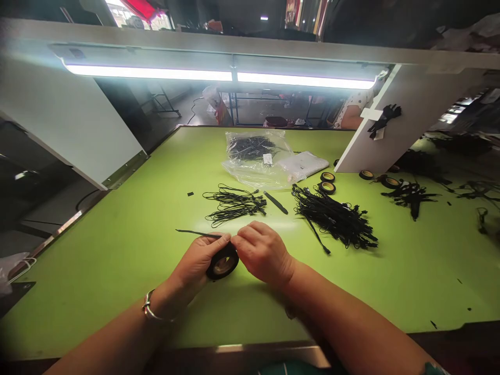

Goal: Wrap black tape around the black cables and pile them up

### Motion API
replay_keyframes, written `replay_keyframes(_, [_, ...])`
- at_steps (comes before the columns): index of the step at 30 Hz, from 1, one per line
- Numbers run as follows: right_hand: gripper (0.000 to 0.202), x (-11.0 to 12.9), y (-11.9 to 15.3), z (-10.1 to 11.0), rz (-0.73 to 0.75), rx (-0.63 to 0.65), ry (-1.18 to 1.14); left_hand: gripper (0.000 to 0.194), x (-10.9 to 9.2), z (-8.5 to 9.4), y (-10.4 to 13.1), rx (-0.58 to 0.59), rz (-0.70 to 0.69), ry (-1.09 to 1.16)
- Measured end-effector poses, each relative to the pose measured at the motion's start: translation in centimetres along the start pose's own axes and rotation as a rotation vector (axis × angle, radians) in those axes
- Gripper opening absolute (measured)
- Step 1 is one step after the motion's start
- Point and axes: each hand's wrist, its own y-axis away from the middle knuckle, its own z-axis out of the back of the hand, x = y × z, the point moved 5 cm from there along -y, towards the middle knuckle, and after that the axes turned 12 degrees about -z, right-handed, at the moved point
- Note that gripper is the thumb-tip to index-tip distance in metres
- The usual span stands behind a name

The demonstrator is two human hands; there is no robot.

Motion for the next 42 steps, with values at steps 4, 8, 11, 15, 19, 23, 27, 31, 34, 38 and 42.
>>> replay_keyframes(4, [0.015,-2.4,-0.8,1.0,-0.462,-0.005,-0.346,0.026,-0.9,0.2,0.3,-0.041,-0.122,-0.138])
replay_keyframes(8, [0.009,-2.2,-1.0,0.4,-0.545,0.094,-0.437,0.022,-1.7,0.1,0.5,-0.046,-0.261,-0.265])
replay_keyframes(11, [0.012,-1.4,-0.7,-0.1,-0.474,0.074,-0.378,0.019,-2.2,-0.3,0.6,-0.017,-0.357,-0.324])
replay_keyframes(15, [0.014,-0.9,-0.4,-0.2,-0.377,0.032,-0.237,0.025,-1.9,-0.5,0.6,-0.002,-0.283,-0.268])
replay_keyframes(19, [0.02,0.5,-0.5,0.0,-0.126,-0.008,0.153,0.04,-0.3,-0.3,0.3,0.001,-0.022,-0.043])
replay_keyframes(23, [0.024,1.3,-0.3,-0.4,0.024,0.024,0.348,0.037,0.2,-0.2,0.0,0.019,0.071,0.037])
replay_keyframes(27, [0.018,0.0,-0.4,-0.1,-0.089,0.069,0.146,0.033,-0.1,-0.2,0.0,0.036,0.034,-0.006])
replay_keyframes(31, [0.014,-2.2,-0.7,0.9,-0.362,0.0,-0.177,0.026,-1.0,-0.1,0.2,0.016,-0.086,-0.156])
replay_keyframes(34, [0.013,-2.0,-0.4,0.4,-0.382,0.083,-0.207,0.023,-1.8,-0.2,0.3,0.005,-0.195,-0.313])
replay_keyframes(38, [0.018,-0.7,0.0,-0.8,-0.263,0.184,-0.043,0.022,-2.6,-0.5,0.4,0.034,-0.326,-0.403])
replay_keyframes(42, [0.025,0.0,-0.1,-0.7,-0.175,0.163,0.097,0.028,-1.7,-0.5,0.3,0.058,-0.192,-0.332])
